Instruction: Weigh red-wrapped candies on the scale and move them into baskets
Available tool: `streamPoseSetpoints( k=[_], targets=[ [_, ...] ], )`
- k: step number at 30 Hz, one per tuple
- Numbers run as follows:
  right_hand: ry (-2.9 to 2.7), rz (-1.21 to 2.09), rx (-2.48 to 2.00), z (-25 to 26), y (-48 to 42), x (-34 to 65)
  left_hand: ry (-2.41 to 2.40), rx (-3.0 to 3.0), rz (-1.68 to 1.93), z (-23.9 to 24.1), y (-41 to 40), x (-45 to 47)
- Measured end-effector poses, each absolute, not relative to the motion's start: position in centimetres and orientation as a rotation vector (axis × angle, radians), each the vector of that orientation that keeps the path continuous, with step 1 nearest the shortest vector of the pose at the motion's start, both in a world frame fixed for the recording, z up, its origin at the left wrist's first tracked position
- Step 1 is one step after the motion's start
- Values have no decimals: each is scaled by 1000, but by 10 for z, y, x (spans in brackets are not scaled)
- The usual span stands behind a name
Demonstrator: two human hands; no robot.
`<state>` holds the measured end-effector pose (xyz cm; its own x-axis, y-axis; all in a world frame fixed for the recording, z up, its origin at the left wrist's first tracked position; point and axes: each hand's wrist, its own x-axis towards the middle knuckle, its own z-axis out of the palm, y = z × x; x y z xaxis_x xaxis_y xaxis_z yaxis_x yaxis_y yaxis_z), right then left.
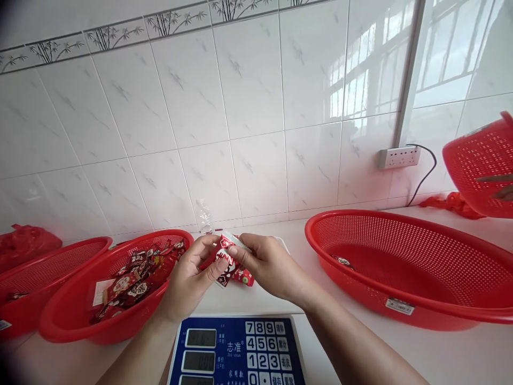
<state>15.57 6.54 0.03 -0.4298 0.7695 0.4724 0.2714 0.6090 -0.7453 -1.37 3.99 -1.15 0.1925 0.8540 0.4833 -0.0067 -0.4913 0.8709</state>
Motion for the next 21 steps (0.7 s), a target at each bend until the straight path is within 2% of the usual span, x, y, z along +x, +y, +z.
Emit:
streamPoseSetpoints(
  k=[4, 11, 17, 21],
  targets=[
    [-1864, 851, -718, 7, 62, 158, 771, 1675, 1370, -9, 38, -13],
    [-2005, 1045, -615, 10, 61, 162, 642, 1654, 1292, -10, 38, -15],
    [-1949, 982, -629, 9, 58, 157, 722, 1734, 1255, -11, 36, -11],
    [-1983, 781, -761, 7, 61, 158, 939, 1845, 1373, -6, 36, -16]
  ],
)
